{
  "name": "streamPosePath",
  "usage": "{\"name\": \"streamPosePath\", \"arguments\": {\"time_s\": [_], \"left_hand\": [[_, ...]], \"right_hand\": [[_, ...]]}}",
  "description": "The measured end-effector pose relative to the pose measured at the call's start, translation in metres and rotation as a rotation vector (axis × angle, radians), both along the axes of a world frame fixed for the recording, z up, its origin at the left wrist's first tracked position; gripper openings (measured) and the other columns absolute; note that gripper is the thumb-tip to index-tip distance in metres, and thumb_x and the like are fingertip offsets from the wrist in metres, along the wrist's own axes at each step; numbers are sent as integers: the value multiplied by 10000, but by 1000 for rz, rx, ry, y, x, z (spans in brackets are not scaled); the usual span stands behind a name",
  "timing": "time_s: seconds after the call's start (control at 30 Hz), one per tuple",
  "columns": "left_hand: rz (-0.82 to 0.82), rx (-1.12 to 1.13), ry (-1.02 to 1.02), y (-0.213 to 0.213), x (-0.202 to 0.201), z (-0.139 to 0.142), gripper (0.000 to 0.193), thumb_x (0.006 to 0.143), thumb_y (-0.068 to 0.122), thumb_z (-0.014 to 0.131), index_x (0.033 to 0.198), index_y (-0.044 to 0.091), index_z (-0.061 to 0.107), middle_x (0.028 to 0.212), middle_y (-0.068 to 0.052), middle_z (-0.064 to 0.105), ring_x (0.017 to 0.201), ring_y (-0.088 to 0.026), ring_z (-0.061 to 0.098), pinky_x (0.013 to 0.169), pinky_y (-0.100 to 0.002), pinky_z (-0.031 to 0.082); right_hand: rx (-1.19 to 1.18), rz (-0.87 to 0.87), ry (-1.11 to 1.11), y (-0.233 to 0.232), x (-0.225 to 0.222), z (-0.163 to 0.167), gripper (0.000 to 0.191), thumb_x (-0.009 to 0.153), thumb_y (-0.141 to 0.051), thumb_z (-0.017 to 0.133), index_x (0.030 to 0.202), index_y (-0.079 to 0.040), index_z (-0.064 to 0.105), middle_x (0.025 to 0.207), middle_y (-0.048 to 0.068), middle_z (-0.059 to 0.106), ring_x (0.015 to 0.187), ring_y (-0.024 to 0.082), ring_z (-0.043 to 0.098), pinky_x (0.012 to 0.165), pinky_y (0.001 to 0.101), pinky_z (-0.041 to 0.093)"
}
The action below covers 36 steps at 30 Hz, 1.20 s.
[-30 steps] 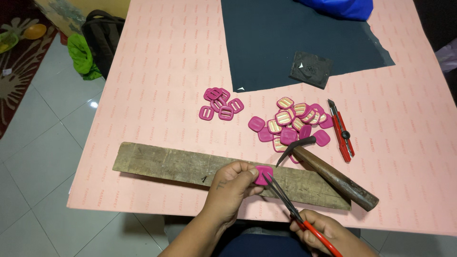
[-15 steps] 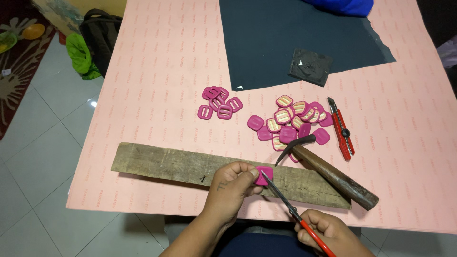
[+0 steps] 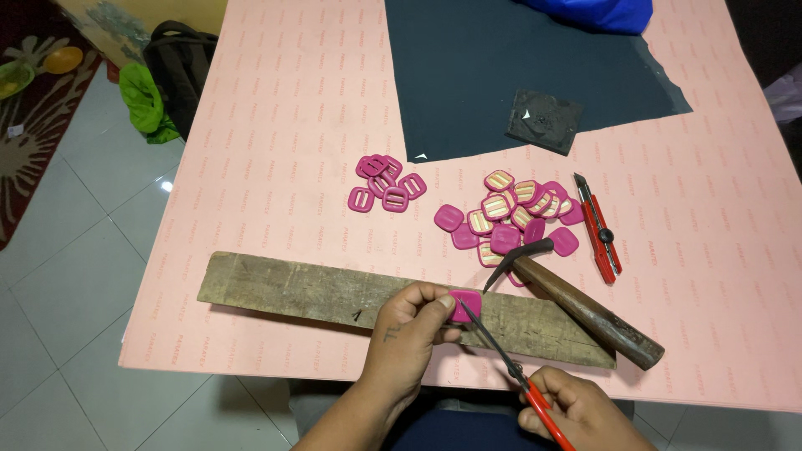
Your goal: The person cuts a pink rectangular piece with scissors, then uses a hammer and chisel to carve two parallel slots, forming a buckle shape. They repeat this process on multiple pieces, placing finished buckles aside.
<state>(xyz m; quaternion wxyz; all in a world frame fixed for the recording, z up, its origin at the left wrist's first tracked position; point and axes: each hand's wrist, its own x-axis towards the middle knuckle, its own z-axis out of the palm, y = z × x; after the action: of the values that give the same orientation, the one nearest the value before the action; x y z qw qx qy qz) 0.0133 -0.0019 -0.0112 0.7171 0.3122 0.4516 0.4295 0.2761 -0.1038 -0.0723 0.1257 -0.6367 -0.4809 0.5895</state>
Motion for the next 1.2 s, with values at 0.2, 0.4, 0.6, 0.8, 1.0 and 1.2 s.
{"name": "streamPosePath", "arguments": {"time_s": [0.2, 0.4, 0.6, 0.8, 1.0, 1.2], "left_hand": [[81, 54, -44, 2, 0, 10, 225, 897, 39, 623, 1119, 73, 615, 912, -62, 730, 787, -124, 677, 710, -257, 553], [33, 24, -53, 0, 6, 11, 145, 933, 41, 609, 1069, 5, 642, 907, -69, 716, 786, -124, 684, 729, -262, 587], [15, 2, -129, 1, 1, 3, 115, 954, 128, 591, 1001, 34, 636, 906, -67, 720, 793, -122, 683, 733, -273, 589], [35, -109, -154, 6, -2, -3, 137, 962, 166, 591, 887, 58, 634, 877, -66, 709, 771, -126, 678, 749, -293, 587], [-16, 8, -147, 6, -4, -11, 136, 976, 123, 601, 886, 36, 658, 850, -54, 681, 749, -116, 633, 716, -285, 547], [11, 11, -46, 4, 2, -11, 174, 976, 145, 600, 907, 11, 686, 847, -75, 719, 737, -129, 656, 717, -288, 566]], "right_hand": [[-32, 79, 451, -3, 6, -15, 330, 912, -149, 682, 1206, -36, 585, 914, -2, 559, 779, 79, 540, 710, 239, 464], [-33, 84, 411, -2, 5, -22, 342, 938, -196, 692, 1206, -30, 559, 829, -9, 515, 714, 67, 493, 643, 186, 409], [-50, 92, 433, -2, 5, -20, 334, 922, -196, 681, 1201, -45, 576, 789, -5, 493, 635, 85, 431, 572, 203, 335], [-52, 124, 298, 1, 5, -15, 284, 932, -220, 680, 1166, -68, 634, 956, 0, 576, 825, 64, 527, 753, 199, 440], [-216, 44, 465, -1, 11, -12, 314, 924, -249, 647, 1182, -73, 609, 912, -2, 549, 763, 97, 521, 663, 243, 430], [228, 132, 376, -1, 3, -24, 296, 951, -171, 730, 1201, -33, 651, 1067, 13, 665, 977, 93, 622, 856, 258, 486]]}}
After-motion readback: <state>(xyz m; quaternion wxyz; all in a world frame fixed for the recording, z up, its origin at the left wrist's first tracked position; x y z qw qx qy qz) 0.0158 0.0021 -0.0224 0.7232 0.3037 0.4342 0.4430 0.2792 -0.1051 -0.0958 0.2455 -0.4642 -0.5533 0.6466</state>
